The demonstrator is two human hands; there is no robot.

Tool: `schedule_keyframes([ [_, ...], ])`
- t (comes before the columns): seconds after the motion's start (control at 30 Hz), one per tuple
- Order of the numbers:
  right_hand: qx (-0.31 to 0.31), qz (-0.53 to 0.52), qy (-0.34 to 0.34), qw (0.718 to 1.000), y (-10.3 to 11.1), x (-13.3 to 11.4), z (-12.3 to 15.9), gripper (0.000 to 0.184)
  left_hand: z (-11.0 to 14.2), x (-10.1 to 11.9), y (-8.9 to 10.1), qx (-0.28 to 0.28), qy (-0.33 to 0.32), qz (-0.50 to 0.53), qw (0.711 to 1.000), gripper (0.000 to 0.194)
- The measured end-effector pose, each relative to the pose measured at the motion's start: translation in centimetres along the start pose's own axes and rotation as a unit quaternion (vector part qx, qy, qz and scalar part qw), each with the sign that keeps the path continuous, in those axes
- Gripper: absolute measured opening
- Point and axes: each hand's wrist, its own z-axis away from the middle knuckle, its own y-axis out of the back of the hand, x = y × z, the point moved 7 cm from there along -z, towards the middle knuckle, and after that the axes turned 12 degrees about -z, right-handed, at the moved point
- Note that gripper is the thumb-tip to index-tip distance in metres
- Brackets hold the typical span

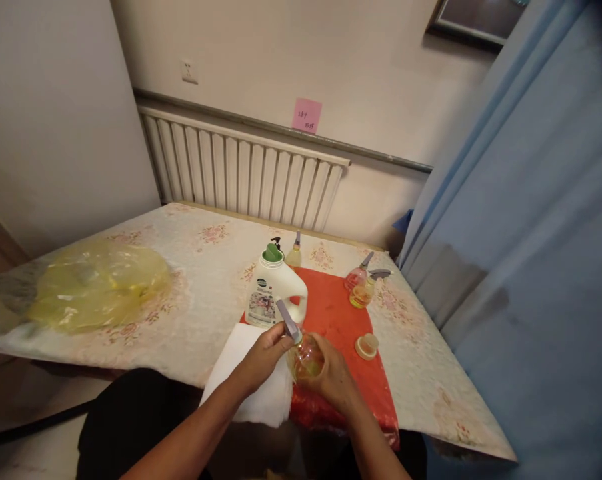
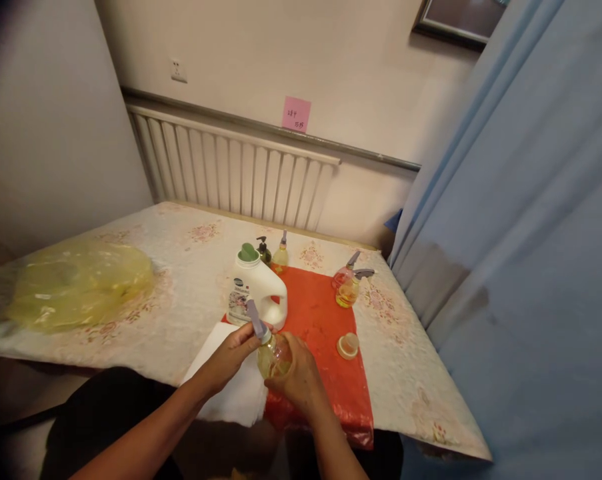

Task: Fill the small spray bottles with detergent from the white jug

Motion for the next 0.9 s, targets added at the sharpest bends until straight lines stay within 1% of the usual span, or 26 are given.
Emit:
schedule_keyframes([
  [0.13, -0.004, -0.038, -0.024, 0.999, 0.0, 0.4, 0.0, 0.062, 0.0, 0.8, 0.0, -0.008, -0.027, -0.068, 0.997, 0.028],
  [0.2, -0.013, -0.077, -0.043, 0.996, -0.2, 0.7, 0.0, 0.067, 0.0, 1.2, -0.1, -0.011, -0.044, -0.095, 0.994, 0.027],
  [0.3, -0.031, -0.140, -0.069, 0.987, -0.5, 1.0, 0.1, 0.076, -0.1, 1.4, -0.3, -0.030, -0.058, -0.111, 0.992, 0.025],
  [0.37, -0.031, -0.161, -0.075, 0.984, -0.5, 1.2, 0.0, 0.077, -0.4, 1.2, -0.3, -0.043, -0.059, -0.113, 0.991, 0.024],
  [0.53, -0.030, -0.155, -0.075, 0.985, 0.0, 1.3, 0.0, 0.071, -1.4, 1.3, -0.4, -0.057, -0.049, -0.109, 0.991, 0.024],
  [0.6, -0.030, -0.150, -0.075, 0.985, 0.3, 1.4, 0.0, 0.073, -1.7, 1.9, -0.6, -0.052, -0.049, -0.103, 0.992, 0.026],
  [0.63, -0.031, -0.153, -0.079, 0.985, 0.3, 1.5, 0.0, 0.076, -1.7, 2.2, -0.8, -0.058, -0.051, -0.098, 0.992, 0.027],
  [0.77, -0.034, -0.154, -0.088, 0.984, 0.6, 1.6, 0.1, 0.081, -1.9, 3.4, -1.3, -0.062, -0.046, -0.047, 0.996, 0.030],
  [0.9, -0.038, -0.148, -0.082, 0.985, 0.8, 1.3, 0.5, 0.079, -1.7, 3.6, -1.6, -0.037, -0.055, -0.067, 0.996, 0.033],
])
